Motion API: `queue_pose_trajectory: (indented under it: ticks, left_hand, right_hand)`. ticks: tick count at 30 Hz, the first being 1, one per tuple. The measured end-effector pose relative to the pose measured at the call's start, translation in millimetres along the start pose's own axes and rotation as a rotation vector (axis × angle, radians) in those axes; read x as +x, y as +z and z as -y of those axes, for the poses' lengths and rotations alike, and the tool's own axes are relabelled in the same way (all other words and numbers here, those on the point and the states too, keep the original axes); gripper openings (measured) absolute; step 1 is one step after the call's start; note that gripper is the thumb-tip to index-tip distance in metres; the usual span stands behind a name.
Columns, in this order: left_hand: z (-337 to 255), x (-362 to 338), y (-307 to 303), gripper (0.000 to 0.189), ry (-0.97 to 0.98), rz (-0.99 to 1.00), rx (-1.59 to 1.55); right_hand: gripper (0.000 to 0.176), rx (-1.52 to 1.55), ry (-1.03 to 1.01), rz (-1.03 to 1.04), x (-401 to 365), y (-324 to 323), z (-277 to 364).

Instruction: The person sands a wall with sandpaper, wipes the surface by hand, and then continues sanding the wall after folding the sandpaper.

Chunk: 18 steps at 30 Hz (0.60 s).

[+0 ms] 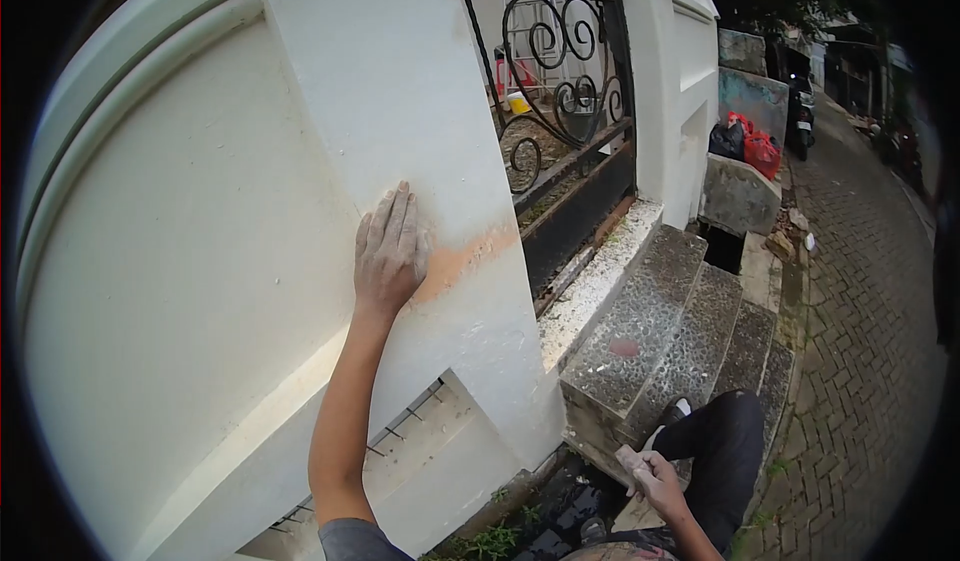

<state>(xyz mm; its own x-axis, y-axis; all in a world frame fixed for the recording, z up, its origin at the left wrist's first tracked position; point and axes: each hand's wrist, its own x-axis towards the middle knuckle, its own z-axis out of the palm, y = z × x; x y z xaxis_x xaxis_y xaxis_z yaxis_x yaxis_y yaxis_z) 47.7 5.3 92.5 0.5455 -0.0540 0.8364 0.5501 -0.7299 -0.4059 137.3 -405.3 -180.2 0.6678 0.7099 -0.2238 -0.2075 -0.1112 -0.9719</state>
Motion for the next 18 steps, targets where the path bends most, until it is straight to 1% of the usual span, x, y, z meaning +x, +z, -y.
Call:
queue_pose_trajectory:
  ticks: [2, 3, 5, 8, 11, 14, 15, 18]
  left_hand:
    - [-1, -1, -1, 0.049, 0.009, 0.008, 0.046]
    - [-3, 0, 0, 0.050, 0.009, 0.025, 0.067]
    - [-5, 0, -1, 0.053, 0.005, 0.070, 0.115]
    - [-22, -1, -3, 0.057, -0.049, 0.190, 0.200]
    - [-36, -2, -2, 0.062, 0.004, 0.338, 0.204]
    - [-45, -24, 17, 0.063, 0.272, 0.544, 0.099]
    - [-45, -24, 13, 0.064, 0.303, 0.597, 0.077]
    - [-30, 0, 1, 0.064, 0.205, 0.522, 0.062]
  right_hand:
    - [0.019, 0.048, 0.081, 0.040, 0, 1, 3]
    - [0.021, 0.125, 0.063, 0.066, 0, -3, -5]
    - [0.023, 0.185, 0.082, 0.088, 7, -9, -13]
    - [0.025, 0.204, 0.081, 0.113, 10, -12, -14]
    - [0.023, 0.169, 0.074, 0.117, 22, -16, -12]
    - [0.022, 0.164, 0.104, 0.136, 32, -15, -11]
    - [0.022, 0.171, 0.111, 0.150, 33, -14, -13]
    - [0.021, 0.183, 0.132, 0.185, 41, -9, -13]
